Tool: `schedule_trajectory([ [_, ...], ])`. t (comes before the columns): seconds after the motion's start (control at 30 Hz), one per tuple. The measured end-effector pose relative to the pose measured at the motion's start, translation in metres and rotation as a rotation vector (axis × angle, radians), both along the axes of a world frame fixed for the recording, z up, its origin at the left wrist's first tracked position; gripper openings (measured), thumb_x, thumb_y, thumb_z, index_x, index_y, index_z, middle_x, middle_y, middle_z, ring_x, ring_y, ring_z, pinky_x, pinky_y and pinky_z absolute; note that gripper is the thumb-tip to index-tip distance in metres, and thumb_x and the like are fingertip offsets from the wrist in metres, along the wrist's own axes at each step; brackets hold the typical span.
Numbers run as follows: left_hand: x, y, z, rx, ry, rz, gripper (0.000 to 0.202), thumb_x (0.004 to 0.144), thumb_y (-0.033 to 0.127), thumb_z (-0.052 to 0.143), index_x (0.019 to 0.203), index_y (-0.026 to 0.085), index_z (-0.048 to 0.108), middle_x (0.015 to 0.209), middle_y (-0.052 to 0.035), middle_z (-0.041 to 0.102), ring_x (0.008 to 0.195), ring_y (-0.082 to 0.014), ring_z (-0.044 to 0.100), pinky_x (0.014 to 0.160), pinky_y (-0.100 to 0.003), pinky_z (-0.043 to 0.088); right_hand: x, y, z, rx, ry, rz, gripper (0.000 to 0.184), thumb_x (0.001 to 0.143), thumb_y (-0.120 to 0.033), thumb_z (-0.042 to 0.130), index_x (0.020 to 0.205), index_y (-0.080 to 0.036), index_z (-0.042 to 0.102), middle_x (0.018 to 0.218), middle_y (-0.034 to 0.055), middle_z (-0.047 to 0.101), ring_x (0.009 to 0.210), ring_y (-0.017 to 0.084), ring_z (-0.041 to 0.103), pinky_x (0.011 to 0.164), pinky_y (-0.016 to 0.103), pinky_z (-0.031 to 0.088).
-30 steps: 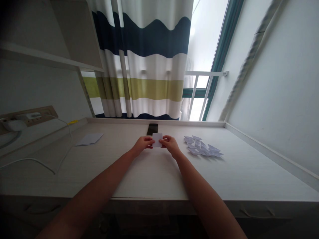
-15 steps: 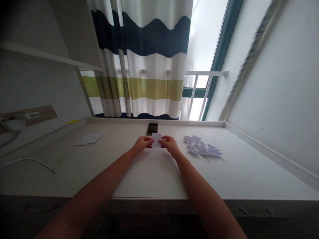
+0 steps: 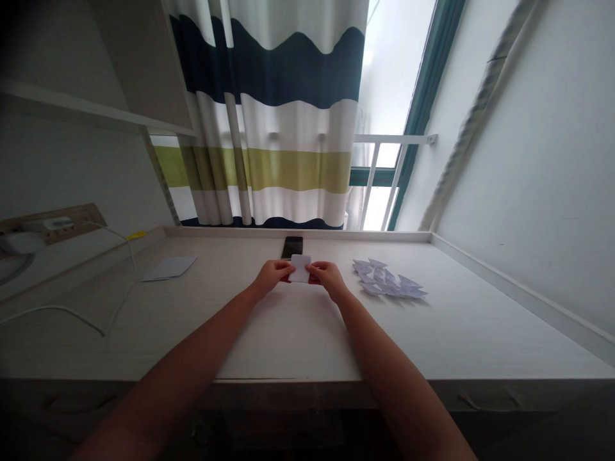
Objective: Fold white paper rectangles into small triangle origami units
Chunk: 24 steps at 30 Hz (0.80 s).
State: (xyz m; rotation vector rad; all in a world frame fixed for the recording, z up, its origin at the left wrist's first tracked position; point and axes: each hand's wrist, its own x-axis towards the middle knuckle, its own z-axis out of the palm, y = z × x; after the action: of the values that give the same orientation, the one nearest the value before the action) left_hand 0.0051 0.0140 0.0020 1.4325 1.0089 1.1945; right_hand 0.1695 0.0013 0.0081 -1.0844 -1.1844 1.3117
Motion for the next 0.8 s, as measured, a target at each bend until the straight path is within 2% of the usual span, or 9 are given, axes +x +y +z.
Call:
schedule_trajectory([
  [0.23, -0.0008, 0.0043, -0.0036, 0.046, -0.026, 0.007, 0.018, 0.058, 0.027, 0.067, 0.060, 0.010, 0.060, 0.057, -0.0008, 0.058, 0.052, -0.0097, 0.054, 0.053, -0.026, 0.050, -0.0016, -0.0019, 0.0018, 0.007, -0.067, -0.026, 0.012, 0.062, -0.017, 0.069, 0.060, -0.011, 0.060, 0.048, 0.0001, 0.058, 0.044, 0.008, 0.056, 0.051, 0.021, 0.051],
  [0.4, -0.0021, 0.0044, -0.0034, 0.088, -0.001, 0.012, 0.017, 0.062, 0.028, 0.064, 0.062, 0.011, 0.061, 0.060, -0.0017, 0.060, 0.054, -0.0104, 0.055, 0.056, -0.027, 0.050, -0.0028, -0.0043, 0.0026, 0.007, -0.077, 0.008, 0.009, 0.066, -0.018, 0.067, 0.066, -0.011, 0.062, 0.055, 0.0028, 0.062, 0.051, 0.011, 0.061, 0.053, 0.021, 0.051],
  [0.8, -0.0016, 0.0010, 0.0005, 0.109, -0.014, 0.078, 0.019, 0.063, 0.029, 0.064, 0.063, 0.011, 0.060, 0.061, -0.0024, 0.060, 0.057, -0.0113, 0.055, 0.057, -0.026, 0.049, -0.0030, -0.0063, 0.0035, 0.020, -0.081, 0.020, 0.014, 0.060, -0.018, 0.071, 0.066, -0.011, 0.059, 0.055, 0.0030, 0.062, 0.053, 0.011, 0.061, 0.055, 0.022, 0.051],
])
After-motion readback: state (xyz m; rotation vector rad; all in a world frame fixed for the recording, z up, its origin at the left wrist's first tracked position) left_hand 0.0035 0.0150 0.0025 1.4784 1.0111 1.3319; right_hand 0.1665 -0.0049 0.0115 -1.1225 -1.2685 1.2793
